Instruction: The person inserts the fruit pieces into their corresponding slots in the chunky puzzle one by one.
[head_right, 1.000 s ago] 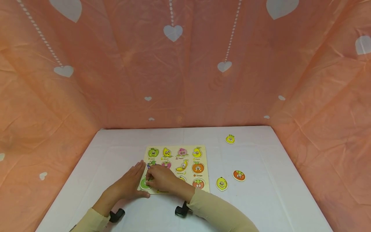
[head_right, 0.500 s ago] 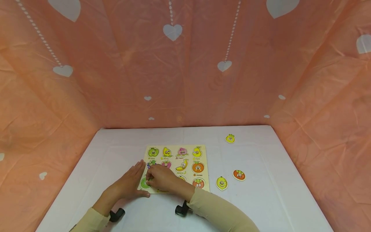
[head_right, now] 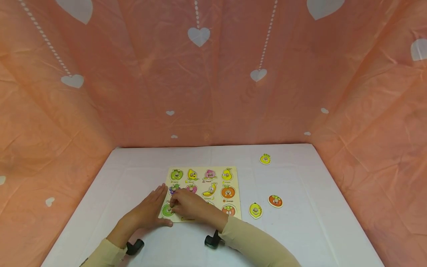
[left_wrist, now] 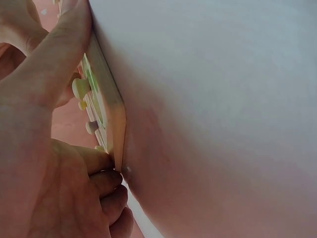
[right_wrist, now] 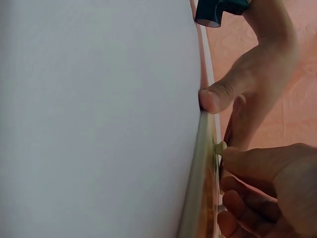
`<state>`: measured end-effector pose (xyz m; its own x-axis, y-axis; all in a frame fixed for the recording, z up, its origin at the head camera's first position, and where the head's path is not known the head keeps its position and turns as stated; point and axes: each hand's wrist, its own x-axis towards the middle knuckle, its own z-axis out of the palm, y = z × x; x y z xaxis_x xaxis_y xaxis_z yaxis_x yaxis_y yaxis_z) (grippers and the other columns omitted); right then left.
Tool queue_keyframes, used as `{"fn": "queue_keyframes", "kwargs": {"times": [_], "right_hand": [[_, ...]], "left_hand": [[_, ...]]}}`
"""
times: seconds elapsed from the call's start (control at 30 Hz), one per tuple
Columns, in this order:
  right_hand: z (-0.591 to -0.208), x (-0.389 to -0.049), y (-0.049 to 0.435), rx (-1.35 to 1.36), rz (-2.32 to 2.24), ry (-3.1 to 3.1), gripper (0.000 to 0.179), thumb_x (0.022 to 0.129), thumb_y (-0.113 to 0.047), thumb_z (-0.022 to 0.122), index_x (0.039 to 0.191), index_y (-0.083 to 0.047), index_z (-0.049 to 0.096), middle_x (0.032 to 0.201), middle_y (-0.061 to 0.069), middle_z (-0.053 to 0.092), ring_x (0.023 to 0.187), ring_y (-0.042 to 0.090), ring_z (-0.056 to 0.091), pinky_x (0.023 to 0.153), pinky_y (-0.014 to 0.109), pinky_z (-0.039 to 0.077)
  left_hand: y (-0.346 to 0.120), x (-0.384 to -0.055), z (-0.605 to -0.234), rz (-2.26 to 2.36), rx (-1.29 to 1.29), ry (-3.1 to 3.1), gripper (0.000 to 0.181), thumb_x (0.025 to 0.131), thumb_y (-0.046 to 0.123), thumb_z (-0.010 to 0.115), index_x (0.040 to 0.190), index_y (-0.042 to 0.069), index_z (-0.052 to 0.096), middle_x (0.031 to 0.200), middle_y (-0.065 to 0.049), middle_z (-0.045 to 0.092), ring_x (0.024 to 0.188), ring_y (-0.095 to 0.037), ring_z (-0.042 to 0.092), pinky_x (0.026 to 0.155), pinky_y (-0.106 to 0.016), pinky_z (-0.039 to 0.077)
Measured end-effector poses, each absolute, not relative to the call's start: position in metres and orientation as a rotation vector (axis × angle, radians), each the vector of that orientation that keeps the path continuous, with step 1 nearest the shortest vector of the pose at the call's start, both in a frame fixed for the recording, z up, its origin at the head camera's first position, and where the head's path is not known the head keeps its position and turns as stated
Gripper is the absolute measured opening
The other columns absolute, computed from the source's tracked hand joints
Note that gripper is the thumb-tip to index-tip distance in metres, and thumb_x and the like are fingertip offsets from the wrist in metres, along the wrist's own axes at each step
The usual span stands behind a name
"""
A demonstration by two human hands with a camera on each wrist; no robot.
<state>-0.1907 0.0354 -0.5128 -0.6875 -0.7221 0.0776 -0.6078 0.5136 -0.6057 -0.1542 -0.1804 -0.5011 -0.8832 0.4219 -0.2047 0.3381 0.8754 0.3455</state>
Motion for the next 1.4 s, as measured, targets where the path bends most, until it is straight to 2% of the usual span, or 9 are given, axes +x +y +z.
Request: {"fn": "queue_keyframes", "kwargs": {"times": [0.13,0.3,0.57,1.0,1.4], "right_hand": [[-0.510,-0.191,0.043,-1.135,-0.970,2.558,0.010,0.103,-0.015,0.070,0.109,-0.018,0.078,0.107,-0.013,0.067,0.102,0.002,0.060,0.098,0.021,0.053],[-0.505,-0.194,0.051,-1.069,-0.986,2.584,0.006,0.104,-0.019,0.072,0.107,-0.020,0.077,0.101,-0.015,0.063,0.091,0.003,0.055,0.087,0.020,0.052],[-0.499,-0.198,0.068,-1.001,-1.042,2.620,0.006,0.102,-0.020,0.077,0.105,-0.015,0.078,0.096,-0.011,0.063,0.085,0.004,0.055,0.078,0.019,0.053],[-0.493,-0.201,0.109,-0.971,-1.112,2.707,0.010,0.101,-0.014,0.076,0.110,-0.011,0.079,0.101,-0.007,0.065,0.092,0.014,0.060,0.080,0.027,0.055],[-0.486,-0.213,0.150,-0.875,-1.205,2.800,0.013,0.098,-0.011,0.079,0.110,-0.006,0.078,0.101,-0.004,0.068,0.092,0.017,0.061,0.079,0.028,0.056]], "left_hand": [[-0.180,-0.154,-0.500,0.442,0.555,2.766,0.133,0.080,0.061,0.089,0.165,-0.014,0.020,0.174,-0.032,0.016,0.163,-0.045,0.017,0.134,-0.056,0.019],[-0.179,-0.154,-0.499,0.443,0.539,2.766,0.133,0.079,0.061,0.090,0.165,-0.013,0.020,0.175,-0.032,0.016,0.163,-0.044,0.017,0.134,-0.056,0.019],[-0.178,-0.153,-0.500,0.440,0.529,2.777,0.134,0.077,0.059,0.092,0.165,-0.013,0.021,0.174,-0.031,0.017,0.163,-0.044,0.017,0.134,-0.055,0.019],[-0.178,-0.153,-0.501,0.489,0.551,2.780,0.134,0.075,0.055,0.095,0.163,-0.015,0.021,0.173,-0.034,0.018,0.162,-0.046,0.019,0.133,-0.057,0.020],[-0.179,-0.153,-0.503,0.489,0.562,2.793,0.136,0.074,0.055,0.095,0.163,-0.016,0.021,0.173,-0.034,0.018,0.163,-0.046,0.019,0.133,-0.057,0.020]]}}
